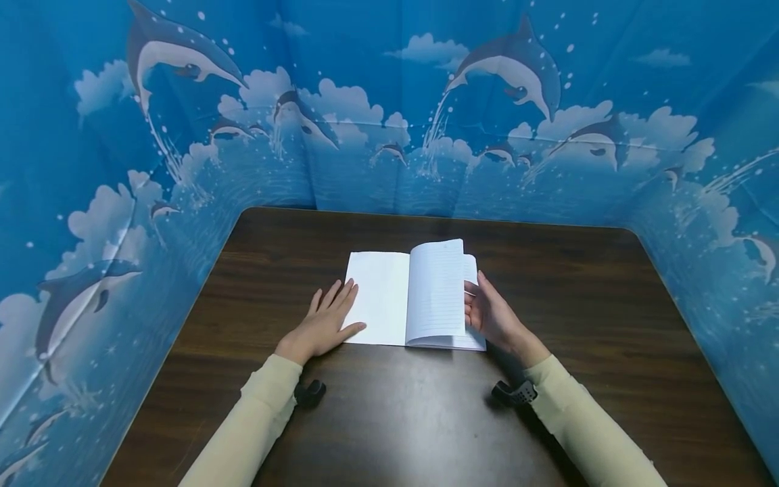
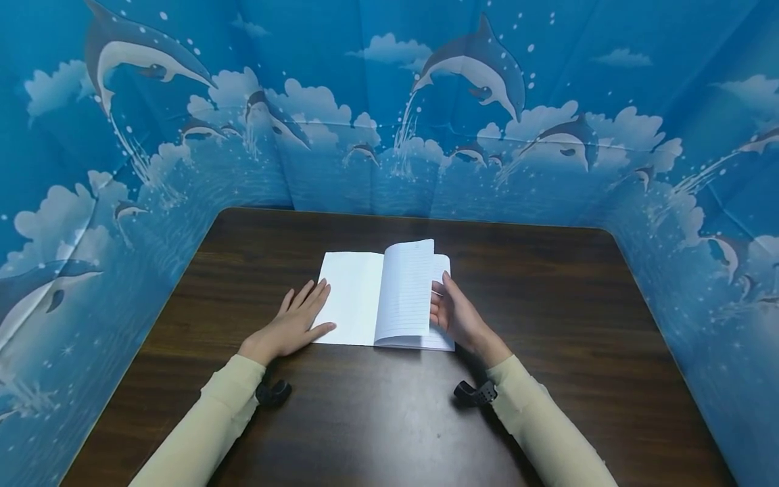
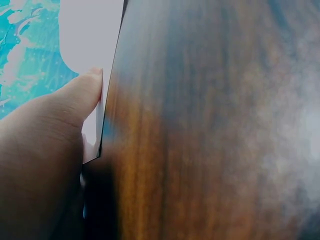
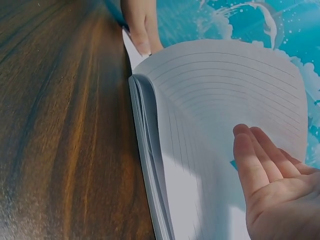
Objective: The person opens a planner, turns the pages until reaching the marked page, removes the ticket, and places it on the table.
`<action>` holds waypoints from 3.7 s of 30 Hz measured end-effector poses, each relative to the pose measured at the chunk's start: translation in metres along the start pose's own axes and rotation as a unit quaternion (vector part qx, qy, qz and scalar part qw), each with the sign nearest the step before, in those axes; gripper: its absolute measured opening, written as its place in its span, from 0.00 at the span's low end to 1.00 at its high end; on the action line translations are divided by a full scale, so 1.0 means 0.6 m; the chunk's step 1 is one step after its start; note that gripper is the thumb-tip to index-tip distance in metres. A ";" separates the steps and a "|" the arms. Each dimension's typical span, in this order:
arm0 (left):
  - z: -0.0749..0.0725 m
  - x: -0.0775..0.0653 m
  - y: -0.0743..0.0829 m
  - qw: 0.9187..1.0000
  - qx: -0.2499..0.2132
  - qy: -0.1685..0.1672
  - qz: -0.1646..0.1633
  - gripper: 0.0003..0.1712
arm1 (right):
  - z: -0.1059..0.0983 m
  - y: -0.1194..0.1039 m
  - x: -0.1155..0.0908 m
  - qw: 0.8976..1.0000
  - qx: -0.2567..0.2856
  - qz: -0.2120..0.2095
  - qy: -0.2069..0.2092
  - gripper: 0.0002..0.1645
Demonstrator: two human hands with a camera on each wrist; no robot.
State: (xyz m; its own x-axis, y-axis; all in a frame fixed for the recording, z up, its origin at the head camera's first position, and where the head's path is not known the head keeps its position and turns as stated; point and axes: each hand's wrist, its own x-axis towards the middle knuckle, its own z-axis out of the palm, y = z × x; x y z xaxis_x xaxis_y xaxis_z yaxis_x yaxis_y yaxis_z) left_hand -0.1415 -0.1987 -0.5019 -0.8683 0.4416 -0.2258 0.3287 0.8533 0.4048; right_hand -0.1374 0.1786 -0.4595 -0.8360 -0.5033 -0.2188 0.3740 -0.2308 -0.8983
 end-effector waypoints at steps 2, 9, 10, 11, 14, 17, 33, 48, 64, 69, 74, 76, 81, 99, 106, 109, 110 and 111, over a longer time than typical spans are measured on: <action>-0.004 -0.002 0.004 1.000 0.006 0.000 -0.001 0.54 | 0.003 -0.001 0.000 1.000 -0.001 -0.003 -0.001 0.42; -0.010 -0.003 0.008 1.000 0.002 -0.001 0.004 0.53 | 0.012 -0.008 0.008 1.000 -0.016 -0.007 0.003 0.44; -0.010 -0.003 0.007 1.000 -0.002 0.000 0.005 0.53 | 0.013 -0.009 0.010 1.000 -0.018 -0.008 0.003 0.43; -0.009 -0.002 0.006 1.000 -0.004 0.001 0.007 0.53 | 0.015 -0.010 0.011 1.000 -0.020 -0.010 0.002 0.43; -0.007 0.001 0.004 1.000 -0.005 0.000 0.008 0.52 | 0.019 -0.011 0.014 1.000 -0.022 -0.015 -0.002 0.42; -0.008 0.001 0.002 1.000 -0.010 -0.004 0.011 0.52 | 0.024 -0.012 0.017 1.000 -0.015 -0.021 -0.017 0.44; -0.045 -0.004 -0.017 0.999 0.004 0.005 0.044 0.38 | 0.041 -0.013 0.029 0.999 -0.013 -0.013 -0.027 0.49; -0.045 -0.013 -0.028 1.000 -0.007 -0.007 0.022 0.41 | 0.064 -0.007 0.038 0.999 -0.030 0.008 -0.039 0.51; -0.062 -0.019 -0.037 0.996 -0.092 -0.008 0.022 0.43 | 0.080 0.026 0.063 0.992 -0.080 0.032 -0.096 0.46; -0.074 -0.023 -0.033 0.994 -0.106 -0.015 0.007 0.39 | 0.083 0.035 0.067 0.990 -0.091 0.046 -0.097 0.45; -0.092 -0.029 -0.039 0.996 -0.082 0.027 -0.015 0.35 | 0.090 0.037 0.070 0.986 -0.114 0.068 -0.097 0.43; -0.099 -0.029 -0.038 0.997 -0.057 0.051 -0.019 0.34 | 0.092 0.038 0.071 0.985 -0.123 0.074 -0.099 0.42; -0.107 -0.009 -0.017 0.997 0.012 0.068 0.017 0.37 | 0.088 0.042 0.073 0.984 -0.128 0.081 -0.093 0.40; -0.066 0.030 0.002 0.996 0.068 -0.063 -0.002 0.55 | 0.082 0.038 0.075 0.984 -0.144 0.064 -0.085 0.34; -0.061 0.028 0.005 0.996 0.058 -0.065 0.001 0.55 | 0.014 -0.013 0.068 0.959 -0.281 -0.010 -0.036 0.34; -0.059 0.027 0.003 0.997 0.057 -0.060 0.002 0.55 | -0.031 -0.035 0.081 0.907 -0.414 -0.064 0.048 0.31; -0.058 0.026 0.002 0.997 0.054 -0.059 0.002 0.55 | -0.045 -0.041 0.087 0.884 -0.456 -0.073 0.076 0.31; -0.057 0.026 0.001 0.997 0.050 -0.059 0.002 0.55 | -0.058 -0.045 0.093 0.862 -0.491 -0.072 0.101 0.31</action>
State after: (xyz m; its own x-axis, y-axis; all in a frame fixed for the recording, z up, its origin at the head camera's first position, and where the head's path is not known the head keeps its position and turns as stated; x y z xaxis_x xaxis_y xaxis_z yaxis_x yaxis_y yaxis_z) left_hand -0.1673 -0.2008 -0.4748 -0.8195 0.4693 -0.3290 0.3726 0.8724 0.3164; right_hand -0.2082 0.1859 -0.4610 -0.9350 -0.3511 -0.0503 -0.1781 0.5875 -0.7894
